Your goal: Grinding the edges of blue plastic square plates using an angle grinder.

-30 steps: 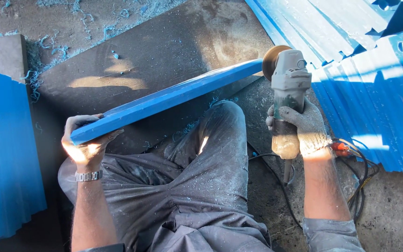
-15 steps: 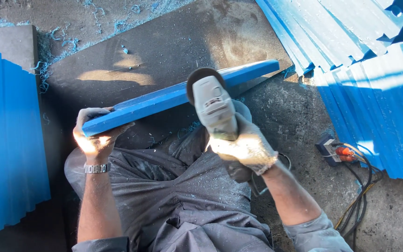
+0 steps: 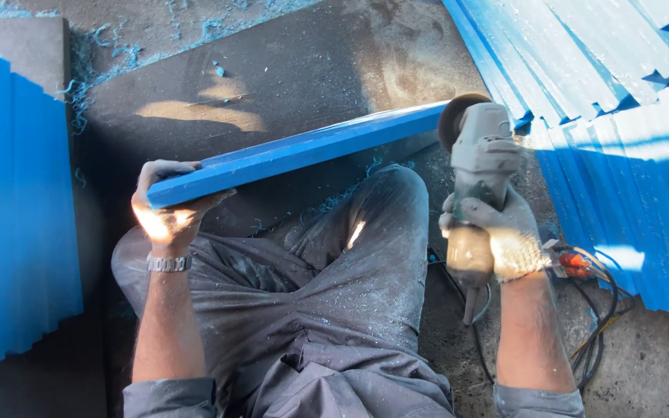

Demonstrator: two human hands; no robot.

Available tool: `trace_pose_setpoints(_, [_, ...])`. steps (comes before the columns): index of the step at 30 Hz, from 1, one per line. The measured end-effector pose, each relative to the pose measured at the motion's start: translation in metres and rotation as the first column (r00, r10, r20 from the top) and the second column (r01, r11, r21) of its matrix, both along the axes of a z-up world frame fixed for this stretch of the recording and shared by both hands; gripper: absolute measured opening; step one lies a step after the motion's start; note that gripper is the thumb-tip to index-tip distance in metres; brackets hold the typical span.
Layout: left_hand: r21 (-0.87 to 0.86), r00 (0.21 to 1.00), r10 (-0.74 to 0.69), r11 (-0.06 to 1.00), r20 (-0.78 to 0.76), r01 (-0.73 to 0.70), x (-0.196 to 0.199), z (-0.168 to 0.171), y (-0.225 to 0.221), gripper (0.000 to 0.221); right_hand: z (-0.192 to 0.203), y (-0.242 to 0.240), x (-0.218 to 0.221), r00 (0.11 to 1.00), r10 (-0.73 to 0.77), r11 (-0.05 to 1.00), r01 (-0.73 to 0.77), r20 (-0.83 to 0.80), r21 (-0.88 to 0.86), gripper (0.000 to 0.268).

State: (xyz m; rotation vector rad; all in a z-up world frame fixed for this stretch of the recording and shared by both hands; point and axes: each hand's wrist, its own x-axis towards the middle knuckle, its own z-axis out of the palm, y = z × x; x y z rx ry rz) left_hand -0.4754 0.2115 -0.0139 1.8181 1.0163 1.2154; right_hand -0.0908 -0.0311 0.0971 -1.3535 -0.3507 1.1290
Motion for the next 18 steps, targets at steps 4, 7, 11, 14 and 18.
trace_pose_setpoints(4, [-0.007, 1.000, 0.020, 1.000, -0.016, -0.020, -0.002, 0.006, 0.001, 0.062, 0.000, 0.020, -0.050, 0.977, 0.161, 0.983, -0.147, 0.137, -0.106, 0.040])
trace_pose_setpoints(7, [0.018, 0.999, 0.030, 0.999, -0.045, -0.029, 0.002, 0.005, 0.003, 0.063, 0.012, 0.044, -0.106, 0.917, 0.314, 0.942, -0.268, 0.247, -0.204, 0.048])
trace_pose_setpoints(11, [-0.041, 0.999, 0.015, 0.999, 0.032, -0.014, 0.004, 0.009, 0.001, 0.062, 0.012, 0.071, -0.160, 0.811, 0.480, 0.877, -0.430, 0.335, -0.214, 0.061])
trace_pose_setpoints(14, [-0.080, 1.000, 0.025, 0.996, 0.002, -0.025, 0.004, 0.003, 0.002, 0.059, 0.016, 0.078, -0.167, 0.822, 0.496, 0.867, -0.454, 0.279, -0.206, 0.061])
trace_pose_setpoints(18, [-0.027, 0.999, 0.030, 0.999, -0.012, -0.030, 0.004, 0.004, 0.003, 0.062, 0.006, 0.056, -0.129, 0.935, 0.338, 0.939, -0.328, 0.110, -0.101, 0.054])
